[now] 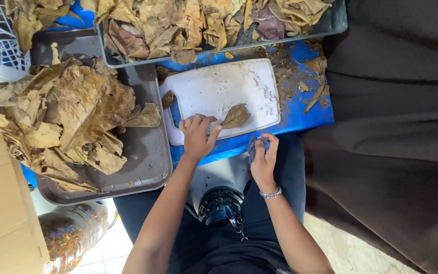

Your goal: The person sits on a chair and uses a knife to trim the stems and edges of dried leaves on a white cutting board. They pick leaves from a tray, cut them, and place the trimmed pieces into a larger tray.

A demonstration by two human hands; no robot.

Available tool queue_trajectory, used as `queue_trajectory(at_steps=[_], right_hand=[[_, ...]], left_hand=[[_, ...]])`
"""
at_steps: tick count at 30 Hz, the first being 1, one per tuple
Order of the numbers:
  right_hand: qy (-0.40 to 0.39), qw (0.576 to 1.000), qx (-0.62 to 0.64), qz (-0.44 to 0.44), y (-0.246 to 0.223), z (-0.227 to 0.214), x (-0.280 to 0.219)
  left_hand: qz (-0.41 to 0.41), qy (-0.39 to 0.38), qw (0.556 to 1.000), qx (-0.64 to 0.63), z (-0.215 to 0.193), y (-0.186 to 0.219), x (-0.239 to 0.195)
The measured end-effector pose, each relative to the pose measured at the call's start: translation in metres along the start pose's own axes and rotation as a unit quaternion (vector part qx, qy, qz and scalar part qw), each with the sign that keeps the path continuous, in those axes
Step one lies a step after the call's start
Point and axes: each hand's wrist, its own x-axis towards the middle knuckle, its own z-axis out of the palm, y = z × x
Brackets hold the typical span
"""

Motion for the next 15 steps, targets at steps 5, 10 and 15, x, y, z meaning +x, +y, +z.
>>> queue_trajectory(at_steps=[5, 10, 15], right_hand=[[-0.024, 1.000, 0.017, 0.002, 0.011, -0.004, 0.003], [-0.014, 1.000, 0.013, -0.012, 0.015, 0.008, 0.004], [-0.005, 1.000, 0.013, -0.025, 0.016, 0.008, 0.007]], left_hand=[[0.059, 0.003, 0.998, 0.020, 0.018, 0.024, 0.000], [0.018, -0.013, 0.997, 0.074, 0.035, 0.037, 0.005], [-0.011, -0.021, 0.998, 0.050, 0.026, 0.035, 0.013]])
